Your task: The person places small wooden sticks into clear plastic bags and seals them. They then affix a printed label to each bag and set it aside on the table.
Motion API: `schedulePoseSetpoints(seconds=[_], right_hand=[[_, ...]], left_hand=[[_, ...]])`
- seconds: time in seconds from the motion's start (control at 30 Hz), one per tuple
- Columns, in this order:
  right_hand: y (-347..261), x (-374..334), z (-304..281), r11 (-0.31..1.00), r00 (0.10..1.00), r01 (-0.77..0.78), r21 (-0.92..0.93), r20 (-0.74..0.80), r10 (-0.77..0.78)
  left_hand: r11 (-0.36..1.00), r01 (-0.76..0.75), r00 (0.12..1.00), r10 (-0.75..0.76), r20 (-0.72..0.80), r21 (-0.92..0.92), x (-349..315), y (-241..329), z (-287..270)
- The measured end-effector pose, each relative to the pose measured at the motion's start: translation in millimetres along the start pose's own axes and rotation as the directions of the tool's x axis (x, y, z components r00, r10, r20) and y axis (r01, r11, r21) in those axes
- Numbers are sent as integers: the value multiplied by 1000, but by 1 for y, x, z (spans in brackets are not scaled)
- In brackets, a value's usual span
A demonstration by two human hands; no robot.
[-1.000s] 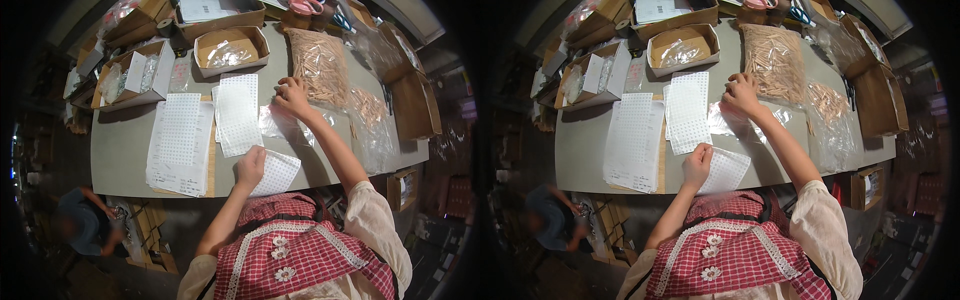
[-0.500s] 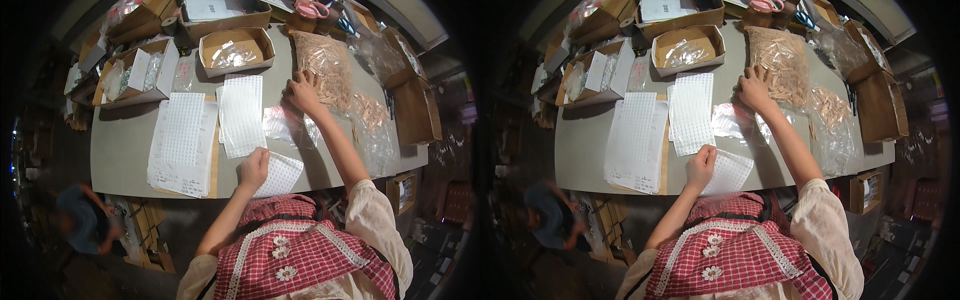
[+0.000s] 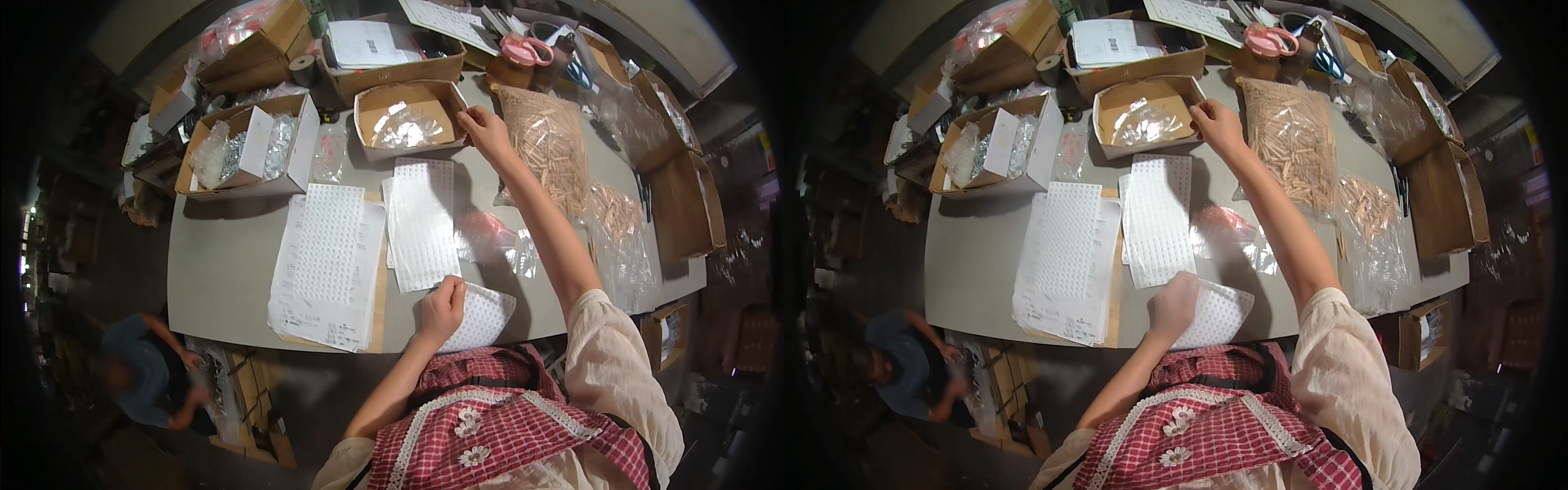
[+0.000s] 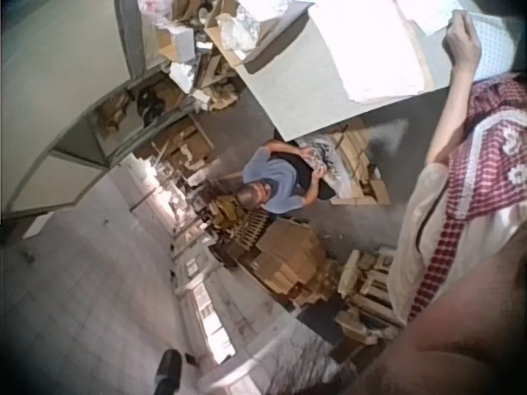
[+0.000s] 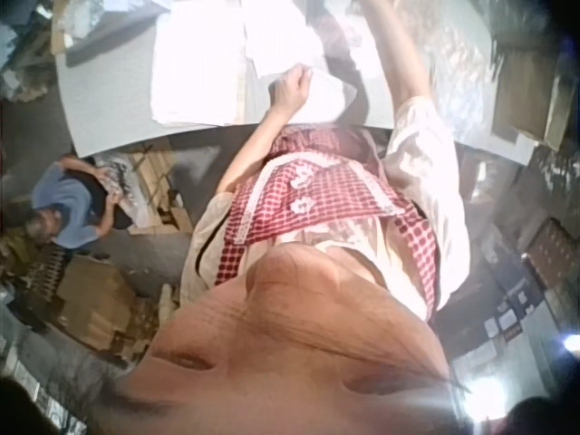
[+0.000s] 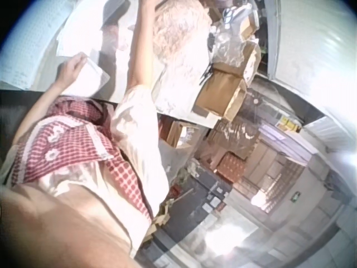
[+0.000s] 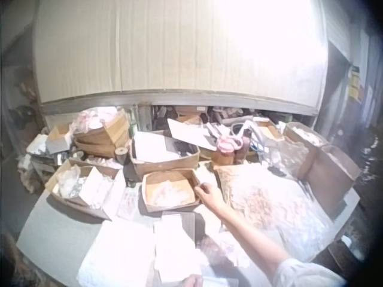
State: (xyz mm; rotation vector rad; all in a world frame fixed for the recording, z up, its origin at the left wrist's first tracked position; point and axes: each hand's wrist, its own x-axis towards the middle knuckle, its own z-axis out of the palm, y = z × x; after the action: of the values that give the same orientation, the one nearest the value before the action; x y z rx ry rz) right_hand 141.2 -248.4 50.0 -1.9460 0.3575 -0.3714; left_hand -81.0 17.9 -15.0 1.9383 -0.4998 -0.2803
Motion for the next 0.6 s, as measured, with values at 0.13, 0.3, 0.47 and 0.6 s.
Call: schedulePoseSetpoints(seconds=[0.13, 0.3, 0.47, 0.6], right_hand=[[2, -98, -9, 994, 952, 106, -12, 291, -98], [8, -230, -47, 995, 804, 30, -96, 593, 33], [0, -292, -67, 980, 856, -144, -137, 479, 192], [-1, -315, -75, 955, 891, -286, -76, 345, 295]], left_hand=[[999, 48, 998, -48, -26, -10, -1, -6, 1], [992, -21, 995, 9, -99, -121, 2, -14, 10], [967, 36, 994, -60, -90, -252, -1, -14, 2], [835, 167, 986, -137, 95, -524, 0, -25, 3]])
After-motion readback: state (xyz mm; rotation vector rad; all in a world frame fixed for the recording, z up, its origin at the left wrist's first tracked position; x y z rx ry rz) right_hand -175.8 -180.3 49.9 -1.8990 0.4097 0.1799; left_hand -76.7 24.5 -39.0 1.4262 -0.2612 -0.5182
